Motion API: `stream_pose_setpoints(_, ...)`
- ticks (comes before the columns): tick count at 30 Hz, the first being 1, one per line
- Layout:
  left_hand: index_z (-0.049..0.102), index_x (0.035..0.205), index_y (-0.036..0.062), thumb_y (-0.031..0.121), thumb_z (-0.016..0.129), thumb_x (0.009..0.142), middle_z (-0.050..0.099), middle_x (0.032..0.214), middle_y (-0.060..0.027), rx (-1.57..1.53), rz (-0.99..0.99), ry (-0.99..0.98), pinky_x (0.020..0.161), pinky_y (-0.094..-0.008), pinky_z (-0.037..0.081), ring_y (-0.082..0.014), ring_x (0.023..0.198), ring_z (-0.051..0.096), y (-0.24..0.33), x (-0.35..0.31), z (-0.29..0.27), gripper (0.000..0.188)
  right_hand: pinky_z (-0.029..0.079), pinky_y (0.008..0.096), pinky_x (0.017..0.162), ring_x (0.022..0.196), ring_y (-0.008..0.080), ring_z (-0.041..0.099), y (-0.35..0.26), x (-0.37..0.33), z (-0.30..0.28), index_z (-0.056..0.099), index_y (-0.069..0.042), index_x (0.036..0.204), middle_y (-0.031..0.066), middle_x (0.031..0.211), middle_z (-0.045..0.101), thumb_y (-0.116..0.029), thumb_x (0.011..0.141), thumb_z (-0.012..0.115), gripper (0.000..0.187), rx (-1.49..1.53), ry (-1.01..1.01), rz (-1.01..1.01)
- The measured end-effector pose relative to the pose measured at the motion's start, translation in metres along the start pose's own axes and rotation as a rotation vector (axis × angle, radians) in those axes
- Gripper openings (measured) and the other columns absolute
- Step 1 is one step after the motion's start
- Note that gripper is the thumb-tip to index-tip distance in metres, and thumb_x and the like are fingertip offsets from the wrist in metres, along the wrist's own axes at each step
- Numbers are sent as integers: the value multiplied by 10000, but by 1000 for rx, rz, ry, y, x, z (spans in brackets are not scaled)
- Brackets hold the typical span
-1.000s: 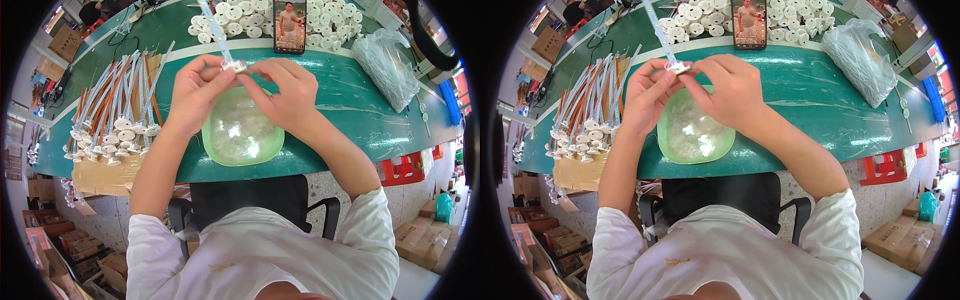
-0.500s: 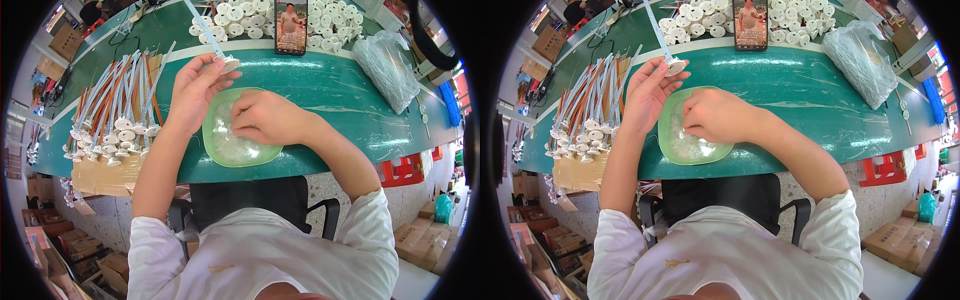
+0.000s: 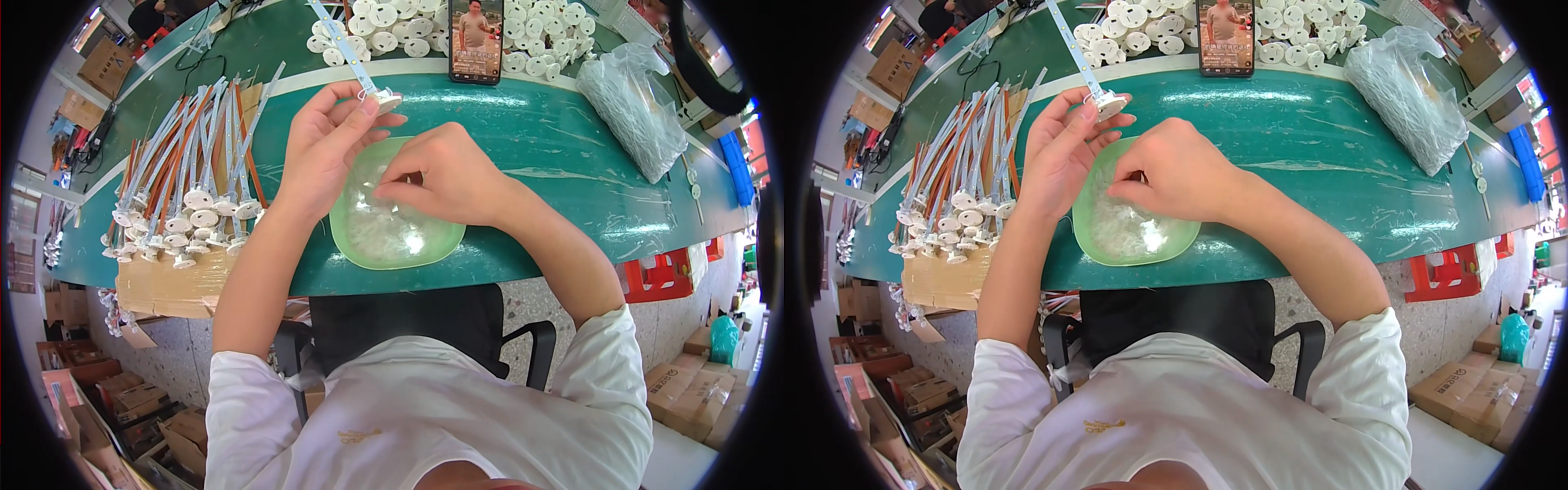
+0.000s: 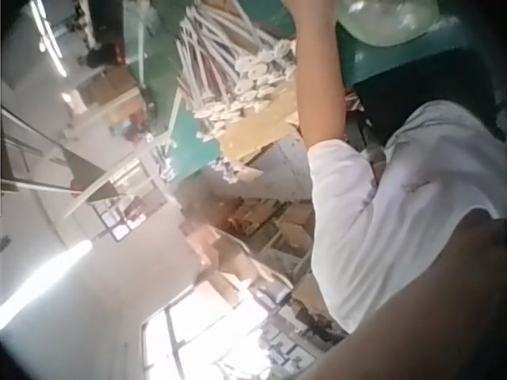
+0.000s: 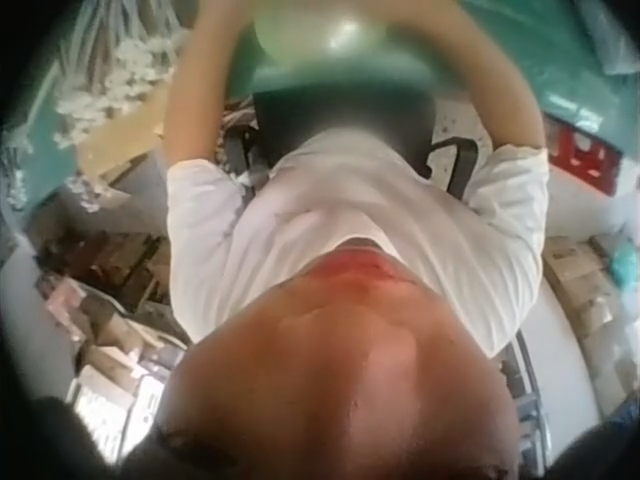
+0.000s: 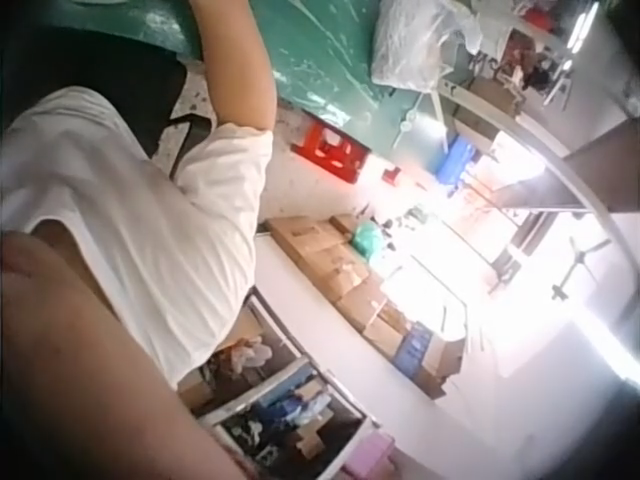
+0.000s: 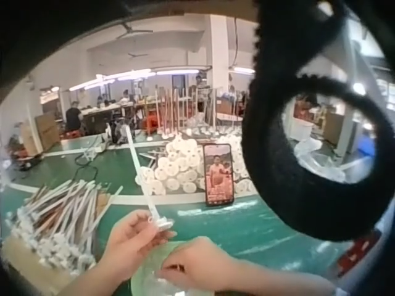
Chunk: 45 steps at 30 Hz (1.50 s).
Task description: Assembling small white plastic components on a workbench in a manufacturing environment.
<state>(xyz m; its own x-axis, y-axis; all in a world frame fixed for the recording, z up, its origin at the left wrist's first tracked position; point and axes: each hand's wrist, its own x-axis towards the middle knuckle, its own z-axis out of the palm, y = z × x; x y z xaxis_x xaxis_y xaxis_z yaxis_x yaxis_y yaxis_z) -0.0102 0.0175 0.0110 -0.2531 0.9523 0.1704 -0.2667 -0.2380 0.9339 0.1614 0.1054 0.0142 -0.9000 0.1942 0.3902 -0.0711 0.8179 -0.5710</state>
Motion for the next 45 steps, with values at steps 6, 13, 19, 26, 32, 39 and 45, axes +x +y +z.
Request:
stream_pose_setpoints(6,537,1245,1,183,649,994,685,1219,-176,-94,55,-74,947,-358,503,-265,1133,660,-4,-3,4,330,503,341,569,586,239,633,3,0,1,775,-69,820,104,689,679,-140,781,795,83,-21,71,55)
stream_pose_setpoints(13,527,1241,-5,147,636,995,663,1245,-204,-183,32,-133,1023,-427,498,-297,1165,639,-4,-7,8,309,476,325,528,562,225,624,4,1,8,772,-59,823,105,689,682,-141,810,785,85,38,200,32)
stream_pose_setpoints(19,522,1269,1,158,604,1012,643,1260,-242,-352,118,-194,1045,-442,483,-326,1180,629,-6,-10,9,312,453,315,508,544,200,612,2,3,12,756,-20,820,116,669,663,-161,847,772,144,13,350,51)
stream_pose_setpoints(26,537,1269,9,173,599,1018,643,1262,-248,-420,125,-215,912,-357,499,-270,1120,643,-5,-8,5,307,440,299,492,513,171,585,-4,3,12,740,2,818,116,619,622,-167,866,770,179,14,376,87)
stream_pose_setpoints(32,547,1257,17,175,609,1013,658,1239,-238,-431,108,-200,818,-314,486,-221,1037,647,-4,-9,6,297,492,263,515,549,141,641,-1,3,18,745,6,823,105,645,660,-154,868,772,168,34,405,90)
stream_pose_setpoints(39,557,1224,30,178,616,1011,672,1207,-213,-414,104,-160,781,-290,481,-188,1019,635,-3,-7,4,267,524,252,530,578,143,676,-6,3,14,760,-6,884,103,698,699,-124,855,773,123,75,408,81)
stream_pose_setpoints(45,565,1224,33,195,594,1024,660,1221,-231,-443,134,-193,773,-295,465,-201,1034,628,-3,-7,3,260,542,264,558,619,141,694,-3,1,15,761,-3,917,114,769,728,-78,865,748,92,-36,386,8)
